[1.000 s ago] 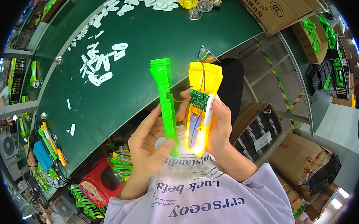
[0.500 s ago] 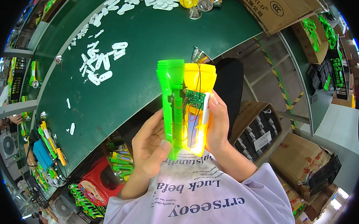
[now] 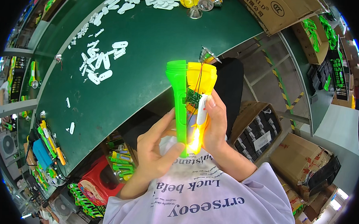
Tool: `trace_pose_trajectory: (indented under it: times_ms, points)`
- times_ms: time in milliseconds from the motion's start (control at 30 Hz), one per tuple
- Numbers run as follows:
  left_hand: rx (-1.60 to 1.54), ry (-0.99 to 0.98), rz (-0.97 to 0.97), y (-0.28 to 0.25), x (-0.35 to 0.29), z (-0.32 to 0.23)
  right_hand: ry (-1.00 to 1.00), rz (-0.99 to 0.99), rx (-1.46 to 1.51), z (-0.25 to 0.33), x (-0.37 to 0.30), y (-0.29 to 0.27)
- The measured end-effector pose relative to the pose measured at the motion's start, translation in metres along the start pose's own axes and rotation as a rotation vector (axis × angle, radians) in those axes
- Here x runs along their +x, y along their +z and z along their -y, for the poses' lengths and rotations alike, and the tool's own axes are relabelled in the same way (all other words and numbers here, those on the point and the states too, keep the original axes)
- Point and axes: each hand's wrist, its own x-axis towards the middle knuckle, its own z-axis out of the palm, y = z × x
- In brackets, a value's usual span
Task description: The person assembles flashlights by attaching plastic inserts onto the casing halves, pressing the halves together, and placing the assembled flashlights onto the conveyor belt.
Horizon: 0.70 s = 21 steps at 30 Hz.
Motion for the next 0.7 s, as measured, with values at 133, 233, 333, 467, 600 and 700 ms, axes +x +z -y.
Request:
trace_pose_trajectory:
  times_ms: [133,233,333,467,600,700]
  points:
    - [0.134,0.038,0.004,0.002,0.001,-0.003,-0.034,-0.023,-0.007,-0.002,0.0,0.0]
    - [0.181,0.054,0.004,0.003,0.002,-0.002,-0.028,-0.031,-0.028,-0.002,0.001,-0.001]
    - [0.248,0.054,0.012,0.004,0.002,-0.003,-0.055,-0.053,-0.091,-0.004,0.002,-0.001]
    - [0.334,0.065,0.003,0.008,0.003,-0.004,-0.054,-0.079,-0.121,-0.003,0.002,0.0]
    - [0.293,0.049,0.0,0.01,0.005,-0.003,-0.022,-0.072,-0.111,-0.004,0.002,-0.005]
    - [0.097,-0.102,-0.052,0.011,0.006,-0.001,-0.038,-0.07,-0.11,-0.001,0.001,-0.001]
